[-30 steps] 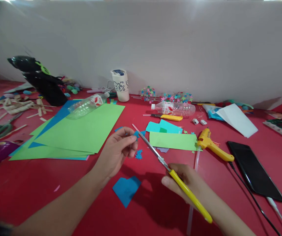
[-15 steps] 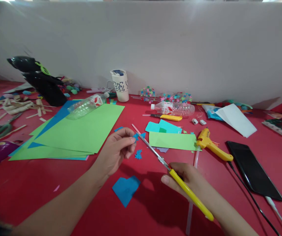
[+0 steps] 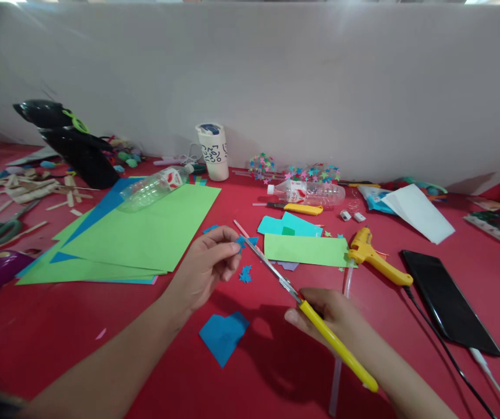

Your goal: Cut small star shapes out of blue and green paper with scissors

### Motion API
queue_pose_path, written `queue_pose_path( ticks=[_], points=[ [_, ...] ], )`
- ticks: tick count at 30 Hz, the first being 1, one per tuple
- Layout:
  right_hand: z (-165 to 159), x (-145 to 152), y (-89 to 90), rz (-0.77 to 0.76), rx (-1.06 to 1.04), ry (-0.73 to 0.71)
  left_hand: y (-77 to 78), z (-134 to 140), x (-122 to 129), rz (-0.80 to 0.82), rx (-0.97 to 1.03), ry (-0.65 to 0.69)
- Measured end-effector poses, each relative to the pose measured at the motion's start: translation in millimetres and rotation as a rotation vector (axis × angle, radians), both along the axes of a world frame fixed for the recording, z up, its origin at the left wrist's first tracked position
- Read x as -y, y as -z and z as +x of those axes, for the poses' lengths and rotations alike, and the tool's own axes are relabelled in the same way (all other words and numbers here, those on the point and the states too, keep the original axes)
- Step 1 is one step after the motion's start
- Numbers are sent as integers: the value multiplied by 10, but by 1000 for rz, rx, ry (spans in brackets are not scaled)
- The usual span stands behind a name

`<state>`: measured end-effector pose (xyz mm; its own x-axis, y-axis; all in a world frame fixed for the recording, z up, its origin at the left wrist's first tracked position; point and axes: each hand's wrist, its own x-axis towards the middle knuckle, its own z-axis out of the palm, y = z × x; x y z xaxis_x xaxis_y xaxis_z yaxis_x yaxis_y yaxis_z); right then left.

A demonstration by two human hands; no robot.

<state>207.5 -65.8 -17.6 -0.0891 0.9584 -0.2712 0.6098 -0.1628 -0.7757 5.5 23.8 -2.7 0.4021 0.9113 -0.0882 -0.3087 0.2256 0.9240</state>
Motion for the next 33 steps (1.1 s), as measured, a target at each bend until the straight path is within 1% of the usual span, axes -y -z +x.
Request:
queue_pose_path(
  ticks=[3, 6, 9, 12, 18, 24, 28, 33],
  points=[
    [-24, -7, 6, 8, -40, -7, 1, 25, 26, -14, 8, 37],
    [-32, -11, 13, -17, -71, -56, 7, 45, 39, -6, 37, 0],
    [-47, 1, 5, 0, -78, -6, 12, 42, 31, 8, 60, -64],
    [-76, 22, -28, -1, -97, 29, 8, 25, 21, 49, 40, -90],
    [-115, 59, -92, -20, -119, 19, -7, 8, 9, 104, -1, -62],
    [-62, 80, -24, -83, -218, -57, -23, -2, 3, 97, 6, -47],
    [-28, 93, 1, -78, -243, -111, -25, -12, 8, 98, 11, -44],
    [-14, 107, 15, -61, -248, -92, -24, -19, 5, 105, 19, -27]
  ],
)
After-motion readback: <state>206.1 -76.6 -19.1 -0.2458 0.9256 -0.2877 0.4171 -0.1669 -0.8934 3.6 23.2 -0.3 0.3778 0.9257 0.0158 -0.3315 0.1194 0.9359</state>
